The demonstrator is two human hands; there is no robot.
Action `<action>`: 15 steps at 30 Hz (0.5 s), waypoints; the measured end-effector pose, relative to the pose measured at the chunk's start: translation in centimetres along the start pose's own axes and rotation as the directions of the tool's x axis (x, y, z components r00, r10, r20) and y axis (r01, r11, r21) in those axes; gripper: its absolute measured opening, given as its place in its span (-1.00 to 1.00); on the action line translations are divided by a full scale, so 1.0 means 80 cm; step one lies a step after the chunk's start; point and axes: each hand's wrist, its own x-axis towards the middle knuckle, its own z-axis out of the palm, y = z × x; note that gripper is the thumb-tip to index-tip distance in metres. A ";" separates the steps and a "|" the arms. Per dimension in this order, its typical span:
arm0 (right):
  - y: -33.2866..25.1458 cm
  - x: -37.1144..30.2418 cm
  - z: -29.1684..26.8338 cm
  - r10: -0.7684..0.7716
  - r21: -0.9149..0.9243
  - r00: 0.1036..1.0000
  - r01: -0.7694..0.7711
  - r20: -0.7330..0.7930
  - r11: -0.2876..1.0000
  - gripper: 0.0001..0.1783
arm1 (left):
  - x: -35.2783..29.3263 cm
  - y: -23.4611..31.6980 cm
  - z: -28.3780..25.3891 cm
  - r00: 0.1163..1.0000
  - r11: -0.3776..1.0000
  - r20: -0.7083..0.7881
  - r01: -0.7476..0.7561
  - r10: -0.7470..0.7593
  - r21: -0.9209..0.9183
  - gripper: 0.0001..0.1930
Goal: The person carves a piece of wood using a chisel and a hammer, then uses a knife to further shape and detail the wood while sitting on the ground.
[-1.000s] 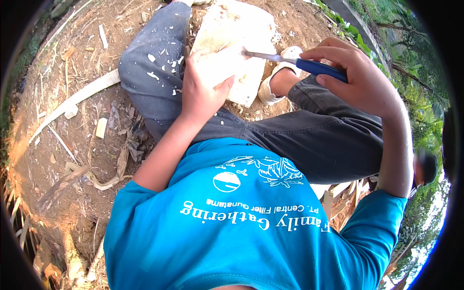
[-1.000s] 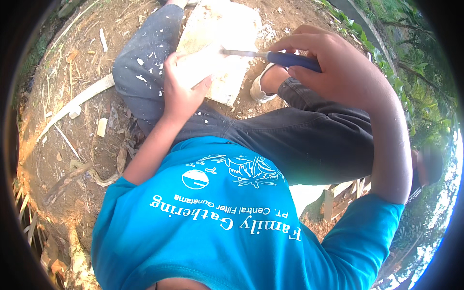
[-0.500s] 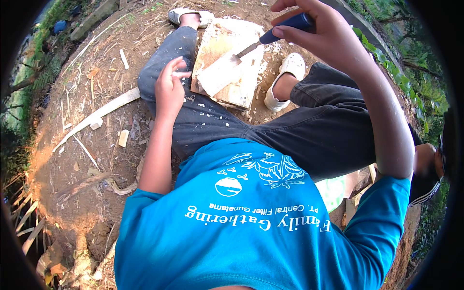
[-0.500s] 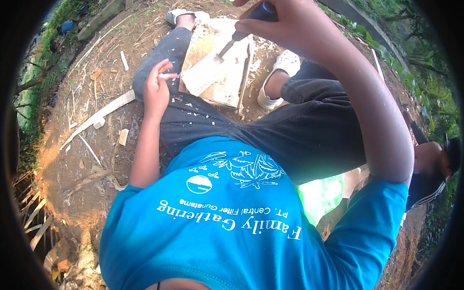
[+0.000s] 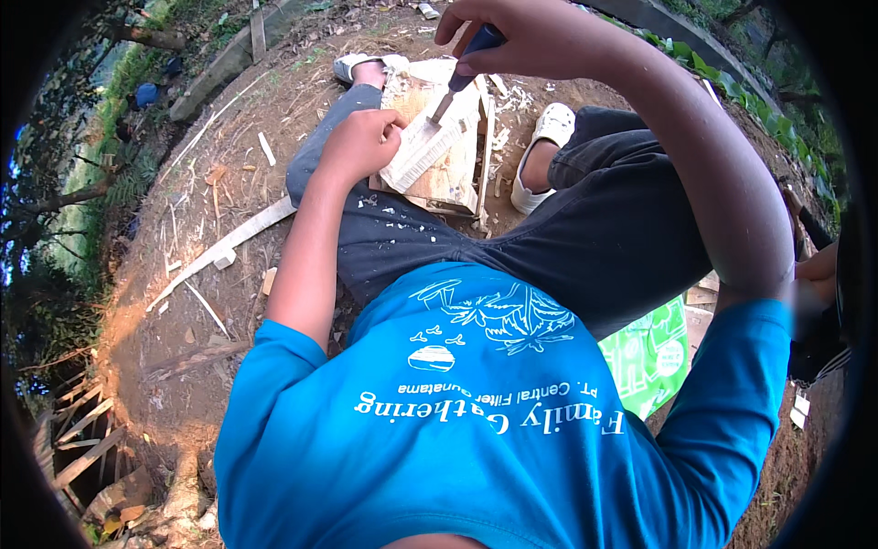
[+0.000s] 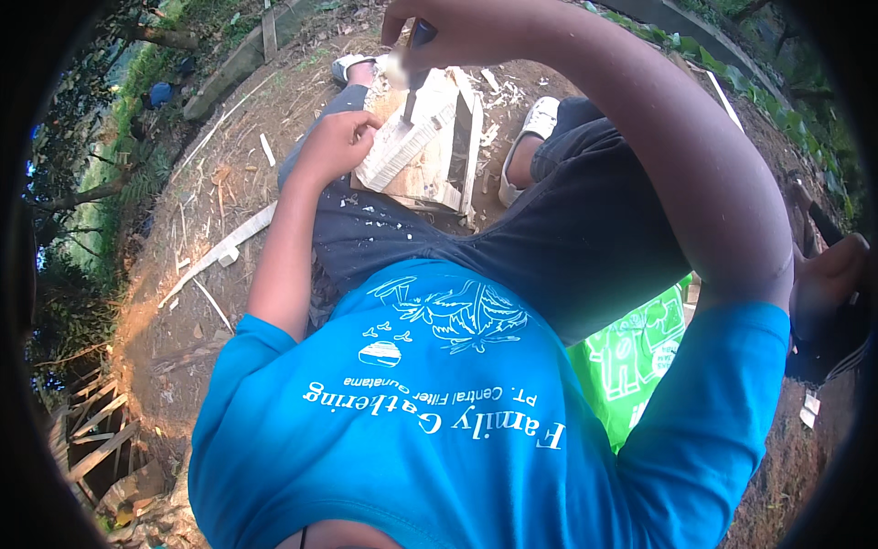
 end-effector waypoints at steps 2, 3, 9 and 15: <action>0.007 -0.001 -0.007 -0.008 0.001 0.999 0.008 0.051 1.000 -0.60 | 0.002 0.012 -0.010 0.999 1.000 -0.043 0.000 -0.001 -0.025 -0.69; 0.008 0.000 -0.011 -0.016 0.001 0.997 0.016 0.078 1.000 -0.59 | 0.002 0.003 -0.008 0.994 0.996 -0.105 -0.028 0.020 -0.082 -0.68; 0.023 0.021 -0.009 -0.008 -0.176 0.986 0.038 0.169 0.984 -0.39 | -0.013 0.023 0.017 0.992 0.963 -0.128 0.023 0.011 0.267 -0.68; 0.041 0.040 -0.004 -0.056 -0.242 0.976 0.108 0.211 0.964 -0.28 | -0.005 -0.007 0.021 0.980 0.993 -0.159 0.119 -0.119 -0.010 -0.73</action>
